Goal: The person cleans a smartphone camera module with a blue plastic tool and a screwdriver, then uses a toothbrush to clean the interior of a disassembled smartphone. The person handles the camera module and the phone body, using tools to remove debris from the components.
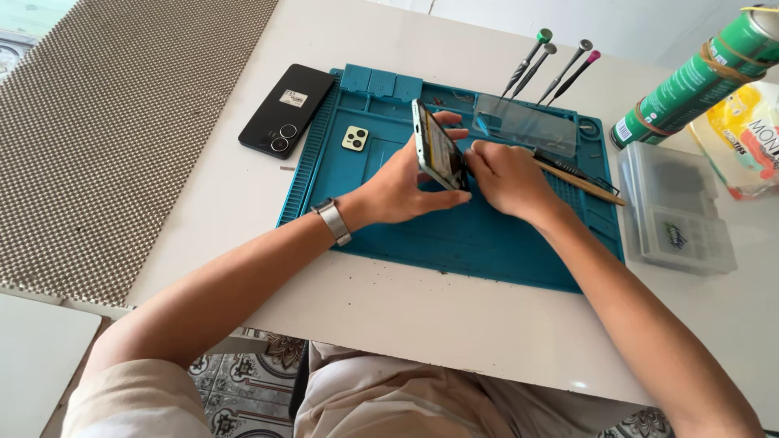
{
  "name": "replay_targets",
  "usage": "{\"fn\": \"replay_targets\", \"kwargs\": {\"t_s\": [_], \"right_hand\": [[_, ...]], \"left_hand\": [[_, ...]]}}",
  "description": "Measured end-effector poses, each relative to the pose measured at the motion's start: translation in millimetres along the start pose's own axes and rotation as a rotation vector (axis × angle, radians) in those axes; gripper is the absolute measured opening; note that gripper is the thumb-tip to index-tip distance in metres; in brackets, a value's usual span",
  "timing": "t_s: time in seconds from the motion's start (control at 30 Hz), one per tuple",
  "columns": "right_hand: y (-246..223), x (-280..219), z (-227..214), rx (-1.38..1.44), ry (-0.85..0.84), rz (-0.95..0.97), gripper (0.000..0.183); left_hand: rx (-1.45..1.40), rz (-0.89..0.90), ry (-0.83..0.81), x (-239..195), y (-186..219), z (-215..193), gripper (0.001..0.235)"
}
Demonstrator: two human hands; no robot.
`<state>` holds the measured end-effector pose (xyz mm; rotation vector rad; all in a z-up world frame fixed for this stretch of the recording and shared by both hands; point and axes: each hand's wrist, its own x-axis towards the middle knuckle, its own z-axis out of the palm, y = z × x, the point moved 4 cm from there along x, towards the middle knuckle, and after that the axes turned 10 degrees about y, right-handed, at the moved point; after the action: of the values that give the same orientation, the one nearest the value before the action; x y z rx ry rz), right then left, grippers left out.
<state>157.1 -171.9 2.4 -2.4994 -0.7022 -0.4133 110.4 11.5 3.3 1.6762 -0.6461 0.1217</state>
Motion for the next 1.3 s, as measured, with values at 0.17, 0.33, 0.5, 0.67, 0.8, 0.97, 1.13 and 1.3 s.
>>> {"fn": "replay_targets", "kwargs": {"t_s": [0.17, 0.33, 0.5, 0.67, 0.8, 0.97, 1.13, 1.3], "right_hand": [[-8.6, 0.1, 2.2, -0.173, -0.042, 0.101, 0.043], [-8.5, 5.0, 1.6, -0.178, 0.026, 0.047, 0.046], [2.1, 14.1, 2.3, -0.177, -0.091, 0.084, 0.049], [6.5, 6.2, 1.0, -0.115, -0.183, 0.128, 0.045], [4.3, -2.3, -0.3, -0.097, -0.119, 0.042, 0.042], [0.3, -1.2, 3.1, -0.094, -0.079, 0.05, 0.046], [-3.5, -13.7, -0.5, -0.078, -0.066, 0.085, 0.04], [-6.5, -22.4, -2.9, -0.071, -0.088, 0.137, 0.04]], "left_hand": [[-0.107, -0.023, -0.02, 3.6, 0.4, -3.7, 0.1], [-0.114, -0.063, -0.028, 4.8, -6.1, -2.9, 0.096], [-0.075, -0.053, -0.026, 3.9, -6.7, -2.6, 0.091], [-0.081, -0.052, -0.015, 5.1, -4.4, -1.0, 0.087], [-0.116, -0.068, -0.016, 4.6, -6.7, -0.9, 0.086], [-0.141, -0.033, -0.022, 5.2, -5.2, -0.9, 0.085], [-0.155, -0.052, -0.022, 4.2, -7.6, -0.6, 0.084], [-0.099, -0.033, -0.02, 6.1, -7.9, -1.1, 0.084]]}}
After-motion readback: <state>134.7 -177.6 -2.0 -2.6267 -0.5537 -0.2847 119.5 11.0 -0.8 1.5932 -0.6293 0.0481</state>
